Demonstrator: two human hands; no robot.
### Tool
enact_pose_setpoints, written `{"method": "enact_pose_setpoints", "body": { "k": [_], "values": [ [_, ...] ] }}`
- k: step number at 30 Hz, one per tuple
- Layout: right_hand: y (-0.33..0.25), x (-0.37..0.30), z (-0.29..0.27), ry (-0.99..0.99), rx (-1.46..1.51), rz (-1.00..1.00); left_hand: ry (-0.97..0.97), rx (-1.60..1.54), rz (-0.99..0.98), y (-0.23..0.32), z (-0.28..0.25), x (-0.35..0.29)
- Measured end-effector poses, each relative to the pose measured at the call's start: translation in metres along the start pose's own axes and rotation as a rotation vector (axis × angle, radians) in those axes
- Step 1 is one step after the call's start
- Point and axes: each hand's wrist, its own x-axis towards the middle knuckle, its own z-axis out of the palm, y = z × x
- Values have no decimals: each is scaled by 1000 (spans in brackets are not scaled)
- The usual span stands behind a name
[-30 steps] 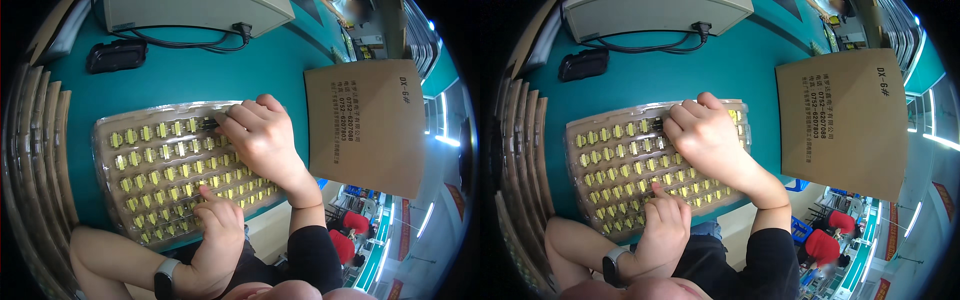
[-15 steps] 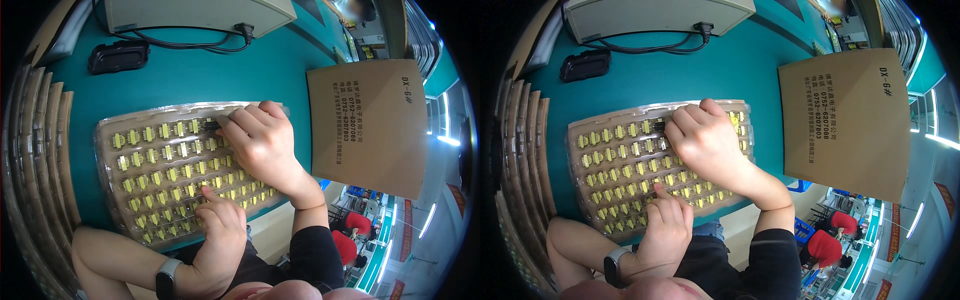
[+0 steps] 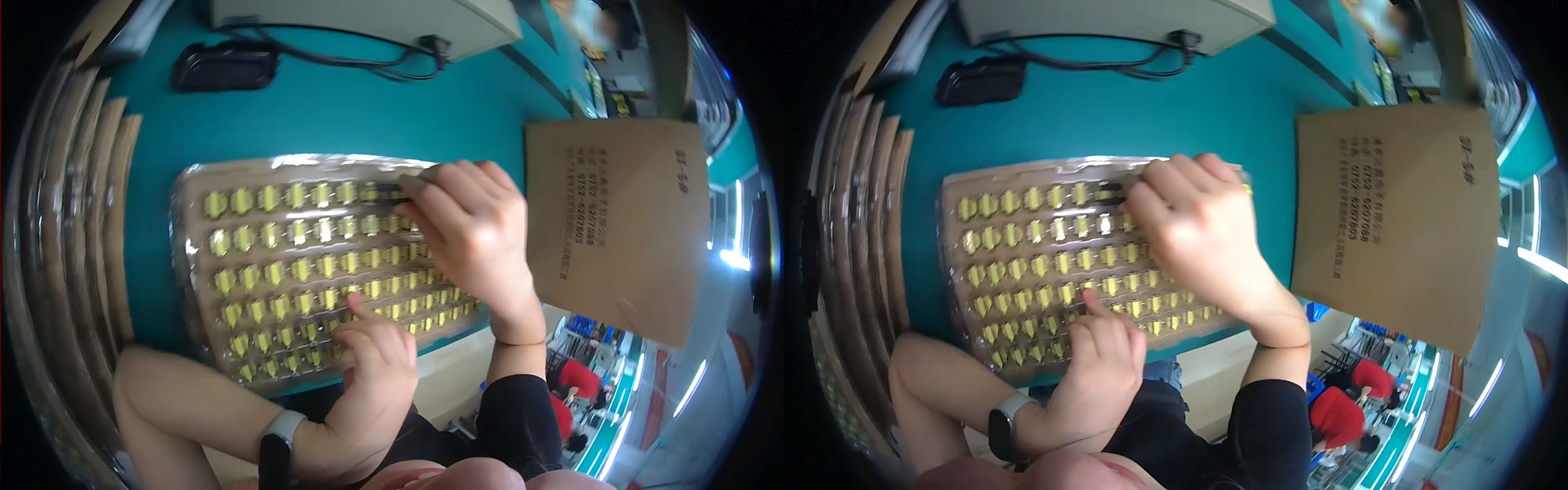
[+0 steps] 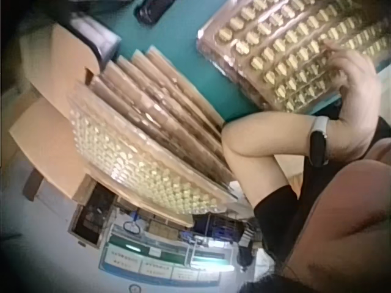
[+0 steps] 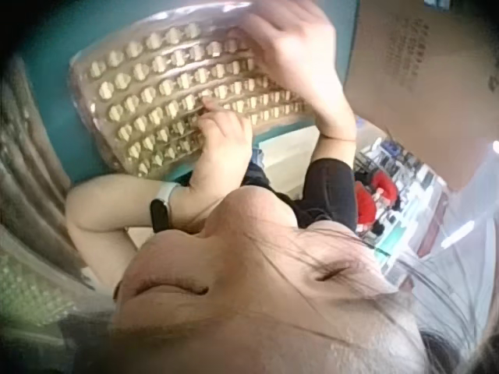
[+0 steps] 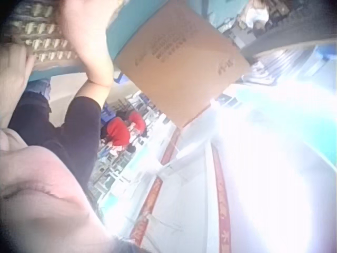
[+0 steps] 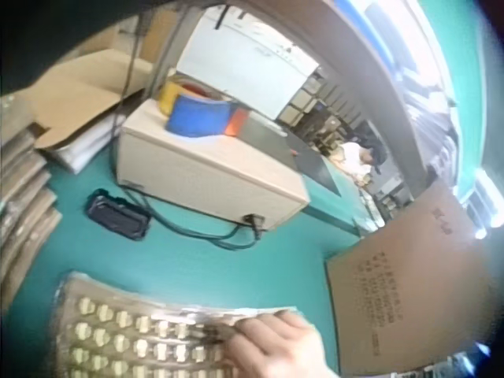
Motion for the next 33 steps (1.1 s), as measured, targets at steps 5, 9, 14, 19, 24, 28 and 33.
{"method": "enact_pose_setpoints", "body": {
  "k": [5, 9, 14, 19, 24, 28, 33],
  "values": [
    [-3, 6, 0, 52, -32, 21, 68, 52, -31, 1, -1, 1],
    [-4, 7, 13, 48, -32, -19, 30, 15, 5, 0, -4, 1],
    [-6, 8, 14, 45, -47, -48, 33, 13, 5, 0, -4, 1],
    [-5, 7, 18, 44, -38, -60, 46, 19, 19, 0, -3, 1],
    [-5, 9, 20, 51, -34, -77, 45, -1, 26, -5, -5, 1],
    [-5, 11, 20, 48, -43, -79, 60, 13, 12, -5, -4, 1],
    [-4, 12, 25, 60, -42, -88, 49, 8, 7, -5, -3, 0]
  ]
}}
